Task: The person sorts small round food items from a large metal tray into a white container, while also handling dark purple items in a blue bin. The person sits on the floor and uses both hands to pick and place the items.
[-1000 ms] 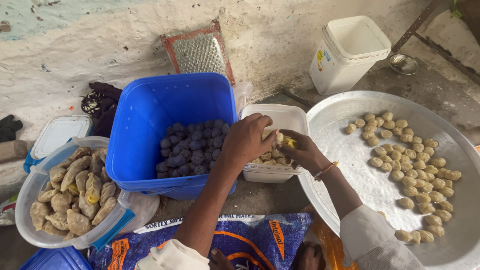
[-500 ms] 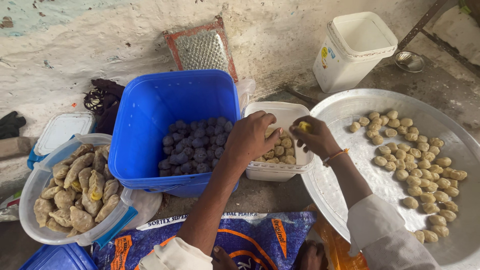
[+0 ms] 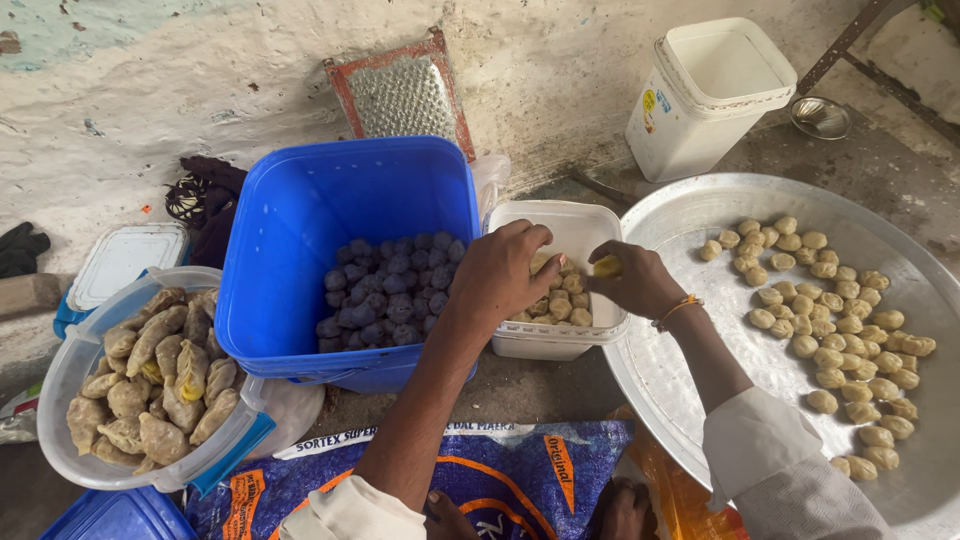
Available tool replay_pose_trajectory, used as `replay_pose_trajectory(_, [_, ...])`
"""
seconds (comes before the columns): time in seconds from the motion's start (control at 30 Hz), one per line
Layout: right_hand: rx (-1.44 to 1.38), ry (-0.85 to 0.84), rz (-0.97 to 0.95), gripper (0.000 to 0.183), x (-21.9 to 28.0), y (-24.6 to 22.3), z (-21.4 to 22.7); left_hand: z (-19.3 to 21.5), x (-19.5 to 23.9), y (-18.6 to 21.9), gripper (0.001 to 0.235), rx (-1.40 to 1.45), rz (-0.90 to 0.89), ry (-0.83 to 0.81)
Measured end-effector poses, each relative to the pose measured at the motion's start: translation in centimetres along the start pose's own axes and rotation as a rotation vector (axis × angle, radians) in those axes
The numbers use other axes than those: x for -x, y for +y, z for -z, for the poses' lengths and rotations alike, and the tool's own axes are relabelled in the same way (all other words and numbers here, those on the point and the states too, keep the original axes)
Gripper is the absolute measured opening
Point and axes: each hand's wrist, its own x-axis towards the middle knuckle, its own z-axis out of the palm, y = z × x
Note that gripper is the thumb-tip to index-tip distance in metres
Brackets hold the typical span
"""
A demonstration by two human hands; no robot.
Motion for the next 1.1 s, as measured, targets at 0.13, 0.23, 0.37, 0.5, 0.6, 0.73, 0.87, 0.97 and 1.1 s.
replay_pose_trajectory(0.13, [0.179,0.069,0.07,0.053,-0.4,0.4,-0.1,0.0,-0.1,0.0,0.035,-0.013,0.036,-0.047])
replay_pose_trajectory(0.23, [0.012,0.158,-0.008,0.038,-1.4,0.2,0.3,-0.1,-0.1,-0.1,0.035,-0.031,0.04,-0.062])
replay_pose_trajectory(0.37, [-0.637,0.013,-0.288,0.037,-2.2,-0.2,1.8,-0.1,-0.2,0.0,0.034,-0.017,0.002,-0.006])
replay_pose_trajectory(0.5, [-0.955,-0.023,-0.186,0.04,-2.6,0.0,2.1,0.0,-0.1,0.0,0.035,-0.015,0.031,-0.031])
replay_pose_trajectory(0.6, [-0.965,0.012,-0.162,0.041,-3.1,0.7,1.5,0.0,-0.1,0.1,0.035,-0.015,0.034,-0.032])
replay_pose_trajectory(0.73, [-1.013,0.077,-0.155,0.035,-3.4,1.7,0.9,0.2,-0.2,0.3,0.036,-0.007,0.013,-0.014])
replay_pose_trajectory(0.87, [-0.961,0.238,-0.133,0.034,-1.8,3.2,1.4,0.5,0.0,0.6,0.031,0.011,0.005,0.004])
replay_pose_trajectory(0.97, [-1.015,0.245,-0.188,0.035,0.9,6.4,2.8,0.7,0.1,0.8,0.031,0.019,-0.003,0.02])
replay_pose_trajectory(1.1, [-0.756,0.245,-0.354,0.038,6.1,14.4,5.3,0.9,0.2,1.1,0.033,0.02,-0.009,0.016])
